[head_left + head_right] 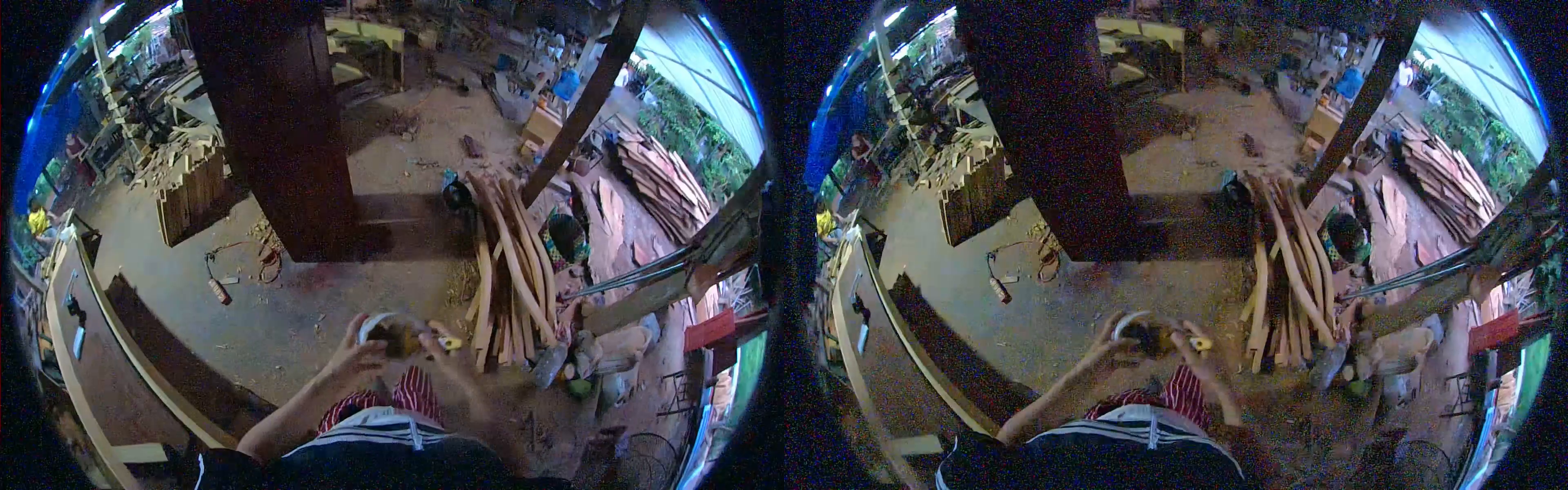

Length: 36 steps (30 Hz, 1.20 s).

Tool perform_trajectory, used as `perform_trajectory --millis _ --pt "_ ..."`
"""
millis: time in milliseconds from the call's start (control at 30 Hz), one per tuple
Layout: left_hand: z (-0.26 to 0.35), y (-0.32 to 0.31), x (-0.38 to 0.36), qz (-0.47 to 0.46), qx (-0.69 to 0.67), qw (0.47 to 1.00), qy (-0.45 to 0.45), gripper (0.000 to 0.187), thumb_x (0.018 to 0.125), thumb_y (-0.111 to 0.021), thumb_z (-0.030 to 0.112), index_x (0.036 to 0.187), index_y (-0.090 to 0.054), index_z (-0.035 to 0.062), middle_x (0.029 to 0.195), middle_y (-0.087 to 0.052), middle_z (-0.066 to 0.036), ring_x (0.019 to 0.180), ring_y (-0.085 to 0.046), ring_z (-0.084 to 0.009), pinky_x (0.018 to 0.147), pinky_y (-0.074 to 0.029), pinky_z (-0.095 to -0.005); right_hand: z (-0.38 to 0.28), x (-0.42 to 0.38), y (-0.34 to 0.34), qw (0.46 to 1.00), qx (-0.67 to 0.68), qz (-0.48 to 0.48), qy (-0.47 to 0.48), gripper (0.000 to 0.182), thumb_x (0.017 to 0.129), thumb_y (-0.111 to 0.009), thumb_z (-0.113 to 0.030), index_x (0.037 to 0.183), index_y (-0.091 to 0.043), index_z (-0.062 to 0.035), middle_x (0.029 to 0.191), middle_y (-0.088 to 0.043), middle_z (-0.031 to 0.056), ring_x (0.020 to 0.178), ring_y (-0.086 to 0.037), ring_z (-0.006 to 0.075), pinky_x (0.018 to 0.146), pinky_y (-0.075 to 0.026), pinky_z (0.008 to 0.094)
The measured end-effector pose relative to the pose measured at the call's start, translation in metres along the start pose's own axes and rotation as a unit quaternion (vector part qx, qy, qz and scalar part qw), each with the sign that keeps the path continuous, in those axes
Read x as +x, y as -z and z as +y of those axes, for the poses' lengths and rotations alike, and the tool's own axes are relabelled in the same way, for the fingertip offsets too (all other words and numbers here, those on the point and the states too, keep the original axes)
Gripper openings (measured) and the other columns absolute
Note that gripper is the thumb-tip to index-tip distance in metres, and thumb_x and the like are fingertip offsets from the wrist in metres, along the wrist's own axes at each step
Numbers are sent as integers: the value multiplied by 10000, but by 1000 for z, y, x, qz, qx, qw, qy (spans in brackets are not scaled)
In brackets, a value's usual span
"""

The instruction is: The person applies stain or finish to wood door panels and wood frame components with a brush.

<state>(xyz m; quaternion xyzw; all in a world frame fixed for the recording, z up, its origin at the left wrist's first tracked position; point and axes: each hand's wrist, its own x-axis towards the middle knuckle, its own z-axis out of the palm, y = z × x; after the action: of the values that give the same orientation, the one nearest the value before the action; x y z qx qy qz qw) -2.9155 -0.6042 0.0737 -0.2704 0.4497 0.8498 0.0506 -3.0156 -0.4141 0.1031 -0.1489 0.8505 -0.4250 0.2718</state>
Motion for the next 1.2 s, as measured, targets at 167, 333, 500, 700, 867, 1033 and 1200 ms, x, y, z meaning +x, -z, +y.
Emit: perform_trajectory --millis 167,333,500,700,867,1033,1200 --pt "45 -12 85 -51 55 997 -28 803 775 -660 116 1411 -185 240 1322 -362 -164 1021 -556 -291 740 -530 -400 40 99 16 982 122 102 99 514 847 -574 -487 1115 -581 -48 779 -636 50 738 -576 119 690 -441 271" --pt "70 -6 174 -94 107 986 -81 775 810 -607 78 1418 -155 240 1327 -349 -164 1041 -550 -310 764 -537 -447 26 191 47 970 212 100 68 430 837 -614 -429 1000 -626 -32 789 -623 25 724 -562 106 678 -436 245" --pt "122 -32 273 -19 -65 998 -12 766 813 -585 81 1418 -141 235 1352 -298 -166 1066 -532 -329 778 -533 -479 11 317 103 964 228 -37 130 444 898 -579 -321 1168 -527 27 972 -619 93 868 -606 152 750 -495 291" --pt "201 -72 366 -17 -82 994 -66 770 783 -559 51 1406 -141 227 1379 -250 -129 1125 -482 -329 817 -519 -470 -42 443 173 961 247 -65 109 357 897 -569 -333 1083 -576 -28 874 -613 26 780 -575 104 699 -476 231" --pt "249 -83 421 18 -130 990 -57 775 781 -527 -5 1406 -134 232 1371 -274 -137 1129 -488 -346 824 -519 -482 -74 527 200 966 170 -135 144 318 922 -528 -279 1121 -567 -35 996 -580 45 887 -558 121 779 -458 267" --pt "285 -75 484 48 -175 981 -66 740 781 -514 -23 1401 -163 173 1339 -332 -156 1161 -473 -346 824 -526 -478 -46 621 187 973 166 -100 129 279 842 -638 -337 859 -618 -60 813 -612 20 716 -550 101 660 -445 252" --pt "282 -15 616 -55 -188 980 -38 623 847 -558 100 1383 -241 100 1231 -460 -164 1034 -564 -346 801 -537 -445 -29 740 196 955 247 -127 99 259 864 -612 -299 937 -607 -50 884 -614 25 763 -556 104 685 -445 237"
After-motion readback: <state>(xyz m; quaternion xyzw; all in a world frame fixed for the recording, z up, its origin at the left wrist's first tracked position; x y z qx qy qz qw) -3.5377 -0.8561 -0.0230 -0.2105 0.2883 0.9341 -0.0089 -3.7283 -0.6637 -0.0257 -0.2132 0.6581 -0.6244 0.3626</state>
